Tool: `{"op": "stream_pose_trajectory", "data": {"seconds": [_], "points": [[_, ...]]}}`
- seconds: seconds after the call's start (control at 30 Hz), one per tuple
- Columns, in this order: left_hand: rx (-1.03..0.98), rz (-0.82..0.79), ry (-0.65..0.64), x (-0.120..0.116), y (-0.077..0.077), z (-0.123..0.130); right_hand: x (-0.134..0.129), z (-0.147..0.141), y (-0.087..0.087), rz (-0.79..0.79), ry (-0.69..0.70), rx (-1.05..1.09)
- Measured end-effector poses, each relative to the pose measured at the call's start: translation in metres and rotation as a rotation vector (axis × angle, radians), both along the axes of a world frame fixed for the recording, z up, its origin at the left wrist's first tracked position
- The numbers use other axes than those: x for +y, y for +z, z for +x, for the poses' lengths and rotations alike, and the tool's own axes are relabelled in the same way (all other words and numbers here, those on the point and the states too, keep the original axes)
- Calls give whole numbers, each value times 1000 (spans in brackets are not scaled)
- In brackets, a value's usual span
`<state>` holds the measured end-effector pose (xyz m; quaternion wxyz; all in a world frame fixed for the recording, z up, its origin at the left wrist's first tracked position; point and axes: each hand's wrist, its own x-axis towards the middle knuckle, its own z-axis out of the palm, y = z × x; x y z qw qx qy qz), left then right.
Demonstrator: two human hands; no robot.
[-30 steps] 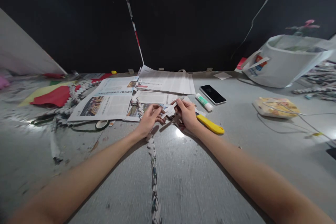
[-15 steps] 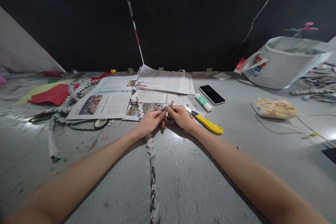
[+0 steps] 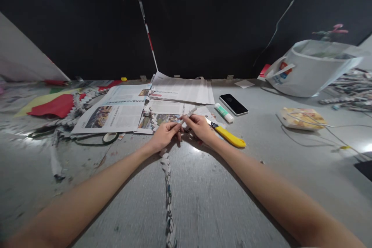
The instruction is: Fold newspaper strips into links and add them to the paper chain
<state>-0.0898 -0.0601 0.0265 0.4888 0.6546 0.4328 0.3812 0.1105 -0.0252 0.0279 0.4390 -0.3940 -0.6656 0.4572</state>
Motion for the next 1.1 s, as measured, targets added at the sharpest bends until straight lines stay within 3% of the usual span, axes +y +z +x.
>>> {"op": "stream_pose_trajectory", "data": {"seconds": [0.13,0.5,0.7,0.8,0.9,1.0,1.1], "points": [[-24,-5,-43,0,-1,1,-2,0,-1,3,49,-44],[-62,-35,-130,0,3,2,13,-1,-12,-113,-117,415],[-38,-49,-107,-2,0,1,25,1,-16,-131,-153,552],[-54,-63,-78,-2,-1,1,19,2,-13,-155,-69,492],[-22,-40,-61,-3,1,0,6,2,-9,-196,43,254],[7,-19,-57,-3,2,0,-2,1,-7,-94,14,48],[-11,-42,-59,-2,1,0,-2,0,-7,-9,-15,38]]}}
